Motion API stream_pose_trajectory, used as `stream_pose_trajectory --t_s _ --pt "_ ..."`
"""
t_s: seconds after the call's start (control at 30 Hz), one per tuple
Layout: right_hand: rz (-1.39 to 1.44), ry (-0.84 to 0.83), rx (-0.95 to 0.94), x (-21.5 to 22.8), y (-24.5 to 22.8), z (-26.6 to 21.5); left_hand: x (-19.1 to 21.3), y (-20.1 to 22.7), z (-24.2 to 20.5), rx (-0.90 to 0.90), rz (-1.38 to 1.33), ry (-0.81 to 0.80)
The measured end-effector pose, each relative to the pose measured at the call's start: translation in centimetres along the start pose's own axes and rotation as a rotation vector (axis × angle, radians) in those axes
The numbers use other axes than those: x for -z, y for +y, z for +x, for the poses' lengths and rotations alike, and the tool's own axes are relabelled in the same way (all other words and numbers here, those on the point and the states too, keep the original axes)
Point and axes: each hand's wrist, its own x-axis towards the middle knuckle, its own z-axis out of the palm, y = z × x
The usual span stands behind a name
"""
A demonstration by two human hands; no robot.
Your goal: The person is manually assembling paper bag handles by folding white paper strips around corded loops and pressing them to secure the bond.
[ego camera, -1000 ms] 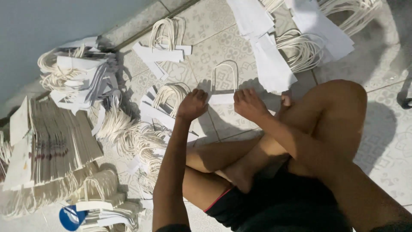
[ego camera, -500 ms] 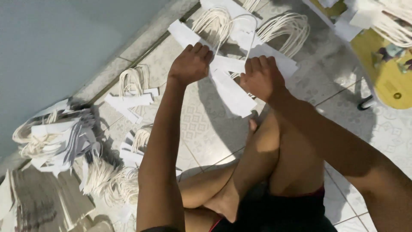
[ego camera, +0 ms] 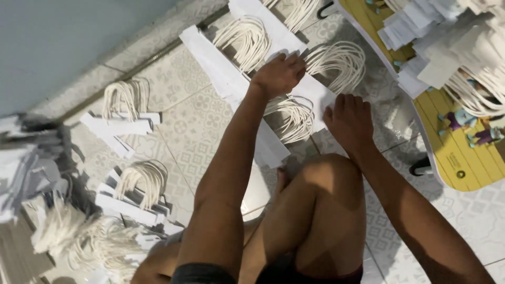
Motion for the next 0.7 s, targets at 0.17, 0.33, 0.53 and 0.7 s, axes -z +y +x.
stream_pose_trajectory --t_s 0.17,0.33,0.53,0.7 --pt "0.008 0.017 0.023 -0.2 0.0 0.1 0.1 0.1 -0.6 0.021 -0.001 0.012" --pt "0.125 -0.094 -0.008 0.8 0.2 0.3 0.6 0.3 -1.0 0.057 -0.050 0.049" --pt "0.226 -0.165 -0.062 3.3 -0.2 1.6 1.2 -0.1 -3.3 0.116 -0.015 0.152" --pt "0.291 -0.092 0.029 7.7 -4.2 5.4 1.6 -2.5 -9.1 0.229 -0.014 0.094"
